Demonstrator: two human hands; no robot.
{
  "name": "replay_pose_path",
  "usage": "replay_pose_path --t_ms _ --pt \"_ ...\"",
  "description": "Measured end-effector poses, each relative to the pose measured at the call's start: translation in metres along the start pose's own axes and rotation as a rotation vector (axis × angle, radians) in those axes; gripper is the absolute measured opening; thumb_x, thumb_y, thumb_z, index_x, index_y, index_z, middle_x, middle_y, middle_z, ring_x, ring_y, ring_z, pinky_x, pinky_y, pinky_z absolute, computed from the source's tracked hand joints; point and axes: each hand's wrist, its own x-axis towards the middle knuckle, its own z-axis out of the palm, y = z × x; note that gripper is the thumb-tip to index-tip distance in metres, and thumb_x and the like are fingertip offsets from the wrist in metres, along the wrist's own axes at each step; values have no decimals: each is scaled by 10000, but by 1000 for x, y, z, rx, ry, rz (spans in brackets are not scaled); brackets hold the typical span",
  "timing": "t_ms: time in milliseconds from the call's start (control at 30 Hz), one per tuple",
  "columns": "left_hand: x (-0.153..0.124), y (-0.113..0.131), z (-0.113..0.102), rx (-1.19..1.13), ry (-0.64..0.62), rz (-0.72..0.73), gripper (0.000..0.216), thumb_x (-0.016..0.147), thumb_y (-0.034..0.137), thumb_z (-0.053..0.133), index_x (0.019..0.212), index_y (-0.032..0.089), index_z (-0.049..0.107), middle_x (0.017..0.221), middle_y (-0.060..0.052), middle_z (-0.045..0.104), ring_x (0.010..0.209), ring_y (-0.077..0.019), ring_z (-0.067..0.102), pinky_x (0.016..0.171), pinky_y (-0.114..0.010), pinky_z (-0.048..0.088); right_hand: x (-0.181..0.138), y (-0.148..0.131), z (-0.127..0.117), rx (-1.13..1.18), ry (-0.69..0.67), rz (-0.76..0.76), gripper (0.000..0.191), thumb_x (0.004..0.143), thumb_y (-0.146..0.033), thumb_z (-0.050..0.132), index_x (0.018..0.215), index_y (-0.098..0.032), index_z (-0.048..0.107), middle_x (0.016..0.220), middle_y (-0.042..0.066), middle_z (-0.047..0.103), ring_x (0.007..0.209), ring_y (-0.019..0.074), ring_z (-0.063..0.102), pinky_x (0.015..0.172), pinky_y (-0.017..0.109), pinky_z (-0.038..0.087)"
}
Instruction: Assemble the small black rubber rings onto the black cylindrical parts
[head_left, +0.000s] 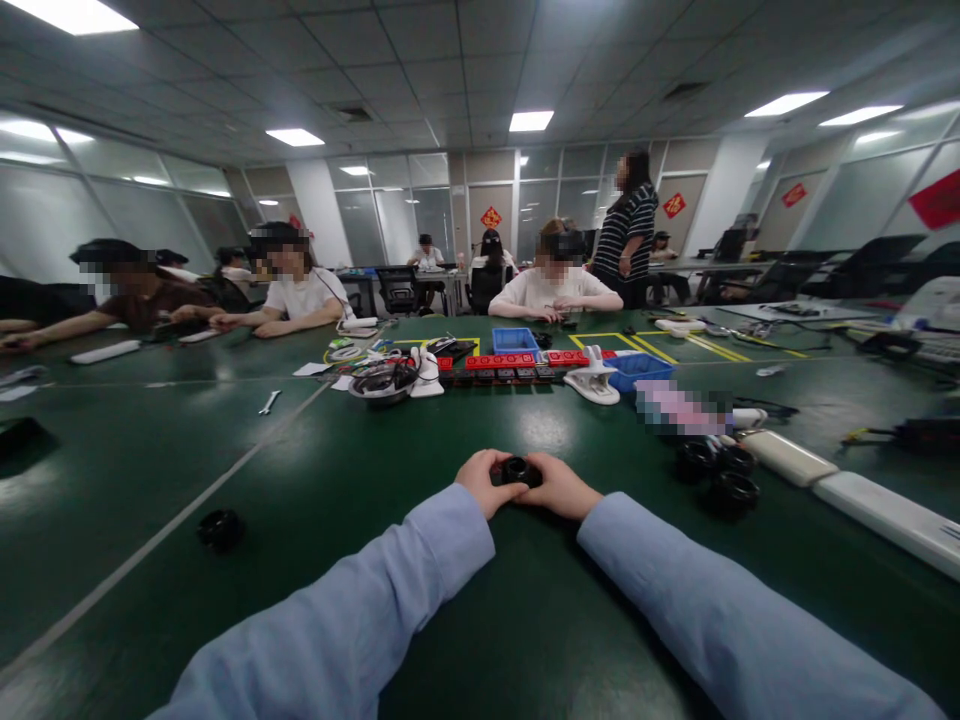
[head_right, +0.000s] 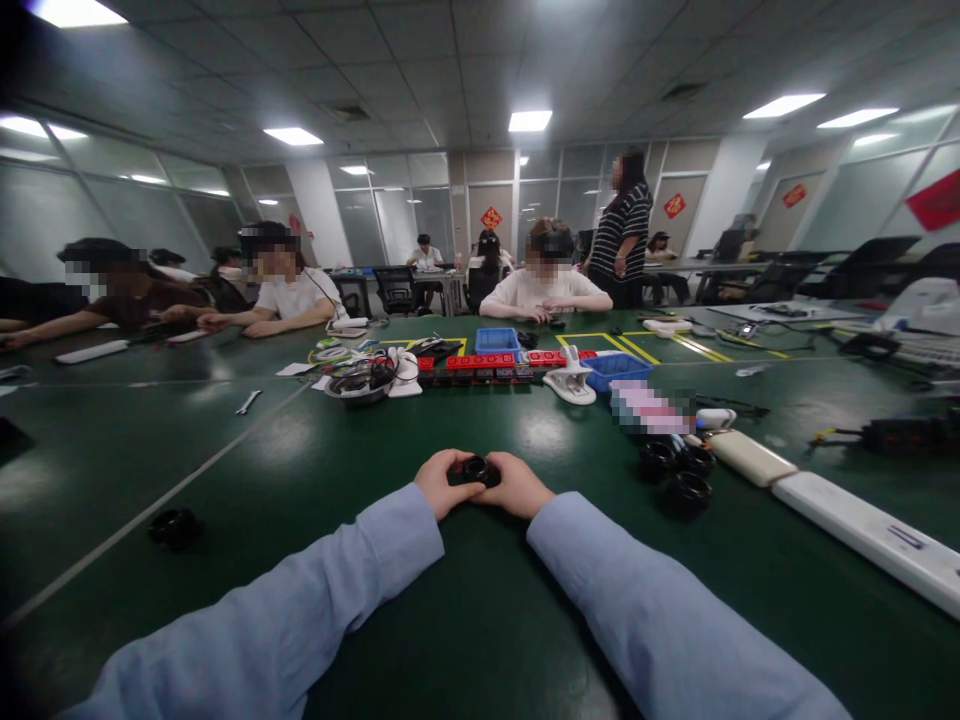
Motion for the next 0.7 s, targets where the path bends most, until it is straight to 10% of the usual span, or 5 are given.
replay_pose_path --t_ms 167,700 --pt "0 -3 -1 24 27 17 381 545 305 692 869 170 542 828 -19 537 781 -164 514 719 -298 423 -1 -3 12 -263 178 9 338 568 -407 639 745 -156 498 713 36 530 638 149 477 546 247 325" --pt "6 -14 -7 -83 -157 76 412 596 294 649 975 183 530 905 -33 546 830 -181 501 648 -264 398 2 7 -5 -15 -83 -184 331 646 -319 601 920 -140 549 842 52 563 762 177 512 669 294 393"
